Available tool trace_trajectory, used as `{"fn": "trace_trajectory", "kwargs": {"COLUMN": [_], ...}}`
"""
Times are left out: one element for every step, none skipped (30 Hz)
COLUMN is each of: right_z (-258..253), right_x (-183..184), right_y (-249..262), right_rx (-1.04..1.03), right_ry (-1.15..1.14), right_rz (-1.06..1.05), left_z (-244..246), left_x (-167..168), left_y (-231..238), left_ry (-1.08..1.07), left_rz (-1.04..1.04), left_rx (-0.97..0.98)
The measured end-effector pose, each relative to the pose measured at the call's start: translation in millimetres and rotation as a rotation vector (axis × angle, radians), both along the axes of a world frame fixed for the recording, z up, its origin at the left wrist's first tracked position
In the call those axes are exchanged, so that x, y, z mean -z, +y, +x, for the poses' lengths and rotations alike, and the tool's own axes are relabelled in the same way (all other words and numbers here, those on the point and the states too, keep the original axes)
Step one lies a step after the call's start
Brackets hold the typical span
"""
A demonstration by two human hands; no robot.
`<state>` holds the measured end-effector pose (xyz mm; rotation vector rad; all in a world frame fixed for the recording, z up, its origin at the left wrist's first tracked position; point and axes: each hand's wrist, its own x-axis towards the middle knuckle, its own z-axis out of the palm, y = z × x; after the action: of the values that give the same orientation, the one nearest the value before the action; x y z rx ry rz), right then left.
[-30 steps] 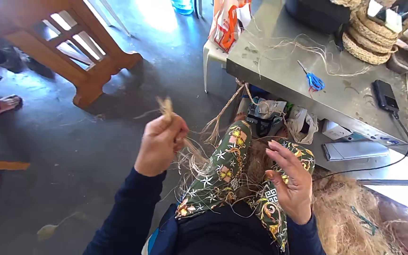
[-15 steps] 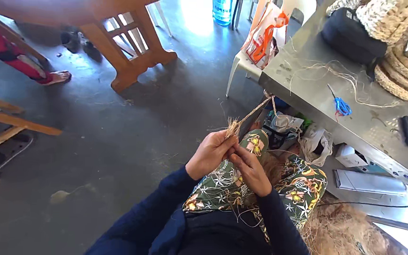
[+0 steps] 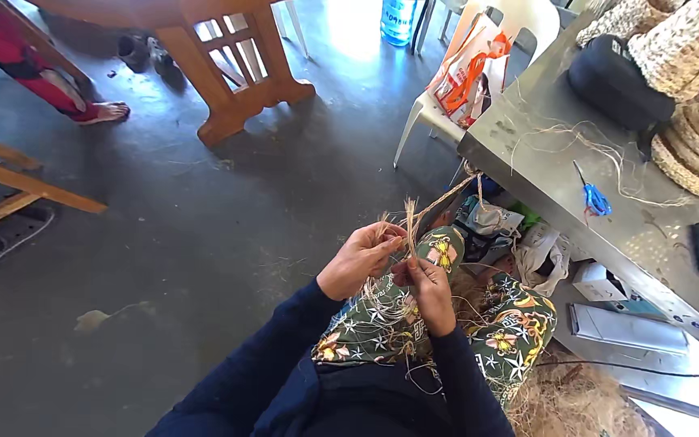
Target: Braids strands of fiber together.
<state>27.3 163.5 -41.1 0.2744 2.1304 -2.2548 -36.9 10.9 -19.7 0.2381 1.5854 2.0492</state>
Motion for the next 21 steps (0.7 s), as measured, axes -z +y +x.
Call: {"fn": "trace_trajectory", "kwargs": {"right_z": [-0.2, -0.1, -0.2, -0.1, 0.2, 0.4, 0.5, 0.7, 0.9, 1.0, 1.3, 1.6, 1.8, 1.7, 1.3, 0.6, -0.5, -1.9, -3.2, -4.3, -5.2], "right_x": [1.6, 2.6, 3.6, 4.5, 5.8, 7.6, 10.0, 12.3, 14.5, 16.3, 17.4, 17.9, 17.8, 17.0, 15.9, 15.3, 15.6, 16.7, 17.0, 16.6, 15.3], "right_y": [1.0, 1.7, 1.8, 1.3, 0.3, -0.9, -2.0, -2.8, -3.4, -3.6, -3.5, -3.0, -1.9, -0.2, 2.3, 6.3, 11.8, 18.3, 25.4, 33.2, 41.8], "right_rx": [0.003, -0.003, -0.016, -0.029, -0.041, -0.054, -0.068, -0.080, -0.092, -0.103, -0.109, -0.104, -0.087, -0.052, 0.004, 0.071, 0.139, 0.196, 0.249, 0.300, 0.350], "right_ry": [-0.004, -0.003, 0.001, 0.004, 0.003, 0.002, 0.005, 0.009, 0.015, 0.017, 0.014, 0.009, 0.000, -0.015, -0.030, -0.039, -0.037, -0.020, -0.003, 0.013, 0.033], "right_rz": [-0.042, -0.077, -0.100, -0.115, -0.125, -0.133, -0.137, -0.140, -0.150, -0.163, -0.179, -0.203, -0.237, -0.275, -0.304, -0.309, -0.310, -0.316, -0.329, -0.355, -0.398], "left_z": [0.5, 1.5, 2.5, 3.5, 4.7, 6.2, 7.7, 9.0, 10.0, 10.6, 10.5, 9.8, 7.7, 4.5, 0.4, -4.1, -8.7, -13.5, -18.6, -23.7, -28.6], "left_x": [1.2, 1.4, 1.6, 2.9, 5.2, 7.8, 10.3, 12.6, 14.7, 17.0, 19.1, 21.0, 22.7, 24.6, 28.1, 32.2, 35.8, 38.2, 39.0, 38.7, 37.6], "left_y": [-1.2, -1.5, -1.4, -1.1, -0.7, -0.1, 0.9, 2.0, 2.7, 3.1, 2.8, 2.1, 0.0, -3.3, -7.7, -12.3, -17.2, -22.3, -28.3, -35.3, -42.7], "left_ry": [-0.017, -0.038, -0.061, -0.081, -0.095, -0.106, -0.112, -0.115, -0.120, -0.127, -0.140, -0.154, -0.179, -0.214, -0.248, -0.282, -0.317, -0.352, -0.381, -0.409, -0.432], "left_rz": [0.006, 0.006, 0.003, 0.002, 0.004, 0.006, 0.006, 0.003, 0.001, 0.004, 0.014, 0.030, 0.058, 0.095, 0.130, 0.162, 0.190, 0.206, 0.212, 0.226, 0.246], "left_rx": [-0.014, -0.024, -0.027, -0.030, -0.035, -0.044, -0.057, -0.068, -0.078, -0.089, -0.105, -0.124, -0.139, -0.152, -0.165, -0.187, -0.221, -0.261, -0.292, -0.314, -0.334]}}
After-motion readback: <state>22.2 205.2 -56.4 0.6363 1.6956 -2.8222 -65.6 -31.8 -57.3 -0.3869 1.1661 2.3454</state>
